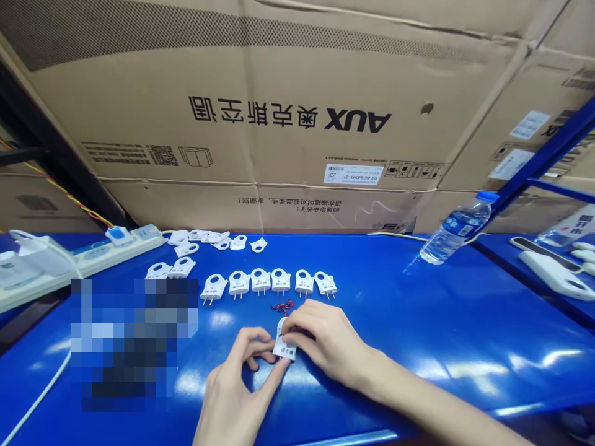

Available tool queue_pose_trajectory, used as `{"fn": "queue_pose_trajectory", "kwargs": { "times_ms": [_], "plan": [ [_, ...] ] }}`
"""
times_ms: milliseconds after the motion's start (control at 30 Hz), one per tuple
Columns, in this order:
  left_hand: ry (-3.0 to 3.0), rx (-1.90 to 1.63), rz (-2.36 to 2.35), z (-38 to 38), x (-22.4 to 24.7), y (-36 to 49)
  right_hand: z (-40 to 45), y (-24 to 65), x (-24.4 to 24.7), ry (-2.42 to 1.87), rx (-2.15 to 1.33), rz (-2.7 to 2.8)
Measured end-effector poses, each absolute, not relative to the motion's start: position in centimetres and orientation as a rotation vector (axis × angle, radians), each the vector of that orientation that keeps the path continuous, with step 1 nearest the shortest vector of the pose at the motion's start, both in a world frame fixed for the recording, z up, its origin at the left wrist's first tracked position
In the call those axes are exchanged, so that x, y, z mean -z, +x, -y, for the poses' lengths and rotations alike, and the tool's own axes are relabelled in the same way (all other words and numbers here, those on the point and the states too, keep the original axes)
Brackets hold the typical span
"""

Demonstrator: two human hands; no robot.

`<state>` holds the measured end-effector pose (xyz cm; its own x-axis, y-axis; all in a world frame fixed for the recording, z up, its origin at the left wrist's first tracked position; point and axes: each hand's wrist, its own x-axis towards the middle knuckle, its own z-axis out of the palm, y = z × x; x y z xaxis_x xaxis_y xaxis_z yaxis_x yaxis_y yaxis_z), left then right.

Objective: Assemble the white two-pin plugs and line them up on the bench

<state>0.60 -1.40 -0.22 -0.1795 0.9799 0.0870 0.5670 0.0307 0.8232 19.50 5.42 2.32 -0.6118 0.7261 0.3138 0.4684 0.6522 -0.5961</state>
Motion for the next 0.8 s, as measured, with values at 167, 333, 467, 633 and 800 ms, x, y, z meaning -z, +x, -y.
{"fn": "queue_pose_trajectory", "kwargs": {
  "times_ms": [167, 333, 467, 633, 800],
  "plan": [
    [1.541, -1.002, -1.787, 1.5, 0.1, 0.7, -5.3, 19.4, -2.5, -0.953, -0.682, 2.294],
    [1.544, -0.996, -1.773, 1.4, 0.2, 0.6, -5.3, 19.5, -2.8, -0.993, -0.739, 2.288],
    [1.496, -1.062, -1.746, 1.5, 0.1, 0.8, -5.5, 19.7, -2.9, -0.986, -0.758, 2.268],
    [1.515, -1.081, -1.752, 1.5, 0.1, 0.7, -5.5, 20.2, -3.5, -0.959, -0.808, 2.314],
    [1.541, -1.071, -1.727, 1.4, -0.2, 0.6, -5.6, 20.9, -4.4, -0.951, -0.81, 2.391]
  ]
}}
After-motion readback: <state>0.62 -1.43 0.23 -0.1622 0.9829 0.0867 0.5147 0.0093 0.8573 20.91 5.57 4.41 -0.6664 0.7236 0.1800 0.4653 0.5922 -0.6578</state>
